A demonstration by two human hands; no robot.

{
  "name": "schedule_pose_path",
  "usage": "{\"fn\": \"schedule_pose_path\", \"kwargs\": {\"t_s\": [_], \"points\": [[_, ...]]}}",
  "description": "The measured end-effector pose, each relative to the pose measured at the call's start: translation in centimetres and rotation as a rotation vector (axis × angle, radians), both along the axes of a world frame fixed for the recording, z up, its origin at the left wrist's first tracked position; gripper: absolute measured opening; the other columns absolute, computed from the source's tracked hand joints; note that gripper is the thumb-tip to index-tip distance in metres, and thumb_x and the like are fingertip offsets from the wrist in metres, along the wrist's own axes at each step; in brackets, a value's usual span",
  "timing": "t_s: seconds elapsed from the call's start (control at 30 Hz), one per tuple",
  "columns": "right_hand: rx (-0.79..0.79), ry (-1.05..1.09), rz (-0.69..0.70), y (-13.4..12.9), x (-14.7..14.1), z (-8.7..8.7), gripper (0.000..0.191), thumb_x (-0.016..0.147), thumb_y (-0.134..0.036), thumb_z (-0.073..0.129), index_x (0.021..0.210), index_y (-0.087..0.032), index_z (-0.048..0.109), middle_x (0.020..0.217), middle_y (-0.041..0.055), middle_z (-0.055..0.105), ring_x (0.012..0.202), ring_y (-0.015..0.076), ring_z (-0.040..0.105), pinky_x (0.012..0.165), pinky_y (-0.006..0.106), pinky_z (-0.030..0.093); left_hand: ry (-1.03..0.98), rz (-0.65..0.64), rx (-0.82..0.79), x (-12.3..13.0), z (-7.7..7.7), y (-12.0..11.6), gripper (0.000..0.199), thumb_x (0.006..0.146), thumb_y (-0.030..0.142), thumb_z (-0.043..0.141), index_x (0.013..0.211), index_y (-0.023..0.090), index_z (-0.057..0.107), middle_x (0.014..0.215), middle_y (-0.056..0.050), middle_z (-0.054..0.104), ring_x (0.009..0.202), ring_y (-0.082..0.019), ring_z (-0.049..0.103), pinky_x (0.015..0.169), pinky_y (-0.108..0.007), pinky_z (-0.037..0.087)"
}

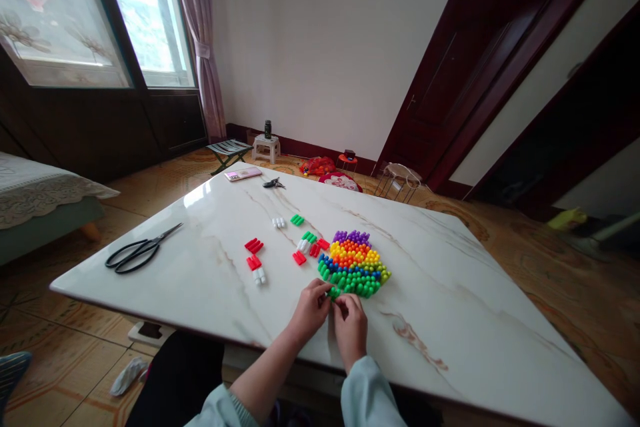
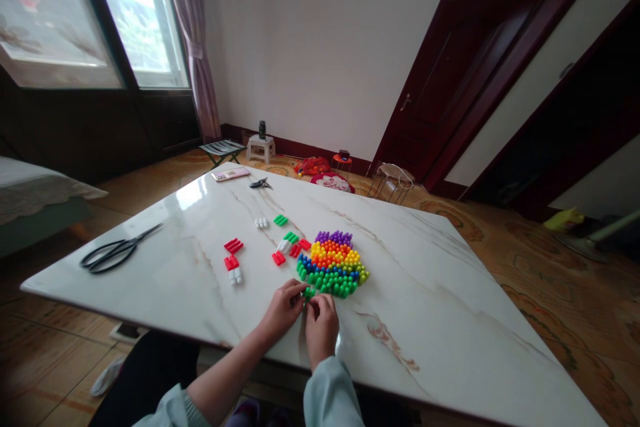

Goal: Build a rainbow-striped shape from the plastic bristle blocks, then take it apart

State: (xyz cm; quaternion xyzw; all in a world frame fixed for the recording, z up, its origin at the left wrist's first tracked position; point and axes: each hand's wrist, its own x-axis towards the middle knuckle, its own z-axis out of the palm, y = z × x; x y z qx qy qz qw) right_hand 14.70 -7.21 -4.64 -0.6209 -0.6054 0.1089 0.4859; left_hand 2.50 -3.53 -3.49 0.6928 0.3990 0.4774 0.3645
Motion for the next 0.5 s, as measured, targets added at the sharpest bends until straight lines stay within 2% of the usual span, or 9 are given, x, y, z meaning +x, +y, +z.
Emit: {"fn": "schedule_pose_path", "kwargs": {"t_s": [0.13,0.23,0.37,0.5], "points": [[-0.004,-0.02,0.012,-0.1,-0.2,0.0,0.012,0.086,-0.024,0.052,0.078,-0.019,0.06,0.082,0.0049,0.059,0.076,0.0177,0.058,0.071,0.03,0.049,-0.023,0.095,-0.008,0.2,-0.6,0.2,0.034,0.071,0.003,0.049,0.099,0.017,0.06,0.091,-0.003,0.056,0.063,-0.009,0.053,0.059,-0.021,0.045],[0.002,-0.04,0.042,-0.2,-0.3,0.2,0.015,0.087,-0.025,0.05,0.079,-0.019,0.061,0.083,0.0052,0.059,0.078,0.0175,0.059,0.073,0.03,0.049,-0.034,0.194,0.002,0.2,-0.7,0.3,0.025,0.068,0.002,0.049,0.087,0.017,0.056,0.085,-0.001,0.053,0.063,-0.009,0.052,0.056,-0.02,0.043],[-0.012,-0.079,0.078,-0.3,-0.3,0.3,0.019,0.087,-0.021,0.047,0.082,-0.019,0.066,0.088,0.0069,0.063,0.082,0.0182,0.062,0.075,0.029,0.05,0.013,0.166,0.032,0.0,-0.2,0.1,0.02,0.065,0.0,0.047,0.07,0.017,0.057,0.072,0.001,0.052,0.061,-0.009,0.05,0.056,-0.02,0.04],[-0.028,-0.108,0.06,-0.2,-0.3,0.1,0.025,0.084,-0.018,0.048,0.097,-0.019,0.069,0.101,0.0096,0.065,0.094,0.0206,0.063,0.083,0.031,0.051,0.022,0.108,0.02,-0.2,0.5,-0.3,0.031,0.067,-0.003,0.043,0.07,0.016,0.066,0.072,-0.001,0.06,0.068,-0.011,0.058,0.065,-0.022,0.045]]}}
